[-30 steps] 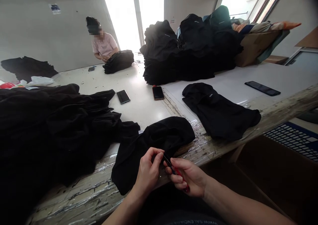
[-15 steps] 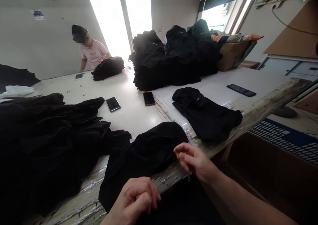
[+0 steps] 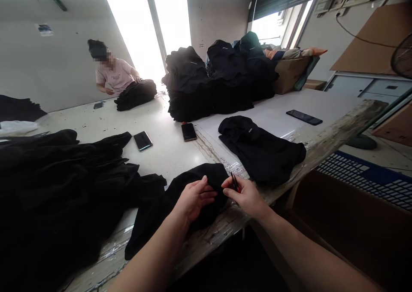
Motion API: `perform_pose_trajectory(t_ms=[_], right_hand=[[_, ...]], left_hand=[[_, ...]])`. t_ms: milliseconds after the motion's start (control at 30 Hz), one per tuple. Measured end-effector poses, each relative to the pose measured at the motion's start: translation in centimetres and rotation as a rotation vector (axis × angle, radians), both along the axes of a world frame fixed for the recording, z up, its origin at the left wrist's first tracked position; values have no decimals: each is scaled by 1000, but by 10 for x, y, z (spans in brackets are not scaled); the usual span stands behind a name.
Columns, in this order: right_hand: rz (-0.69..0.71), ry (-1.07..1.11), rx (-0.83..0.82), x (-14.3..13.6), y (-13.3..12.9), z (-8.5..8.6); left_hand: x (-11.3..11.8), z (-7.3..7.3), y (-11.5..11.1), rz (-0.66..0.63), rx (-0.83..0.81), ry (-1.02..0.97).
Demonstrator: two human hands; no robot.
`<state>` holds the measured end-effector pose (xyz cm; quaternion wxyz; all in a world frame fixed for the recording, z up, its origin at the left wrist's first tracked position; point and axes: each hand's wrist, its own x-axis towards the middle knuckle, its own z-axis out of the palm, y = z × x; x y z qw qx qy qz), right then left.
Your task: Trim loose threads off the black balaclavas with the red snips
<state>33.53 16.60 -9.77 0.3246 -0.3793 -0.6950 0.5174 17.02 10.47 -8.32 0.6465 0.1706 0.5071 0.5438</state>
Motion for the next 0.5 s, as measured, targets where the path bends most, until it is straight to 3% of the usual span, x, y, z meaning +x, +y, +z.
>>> perform_pose_trajectory(t_ms=[100,200,367,500], right_hand=[[22,162,-203,-3,-1,3],[12,237,-260,-9,2,5],[12,227,-211,-20,7,8],[-38,35,4,-22,10,4]], left_hand=[[5,4,7,93,135,34],[11,5,6,198,236,93],[17,-2,-3,184,209,38],[18,-11,-12,72,175,63]])
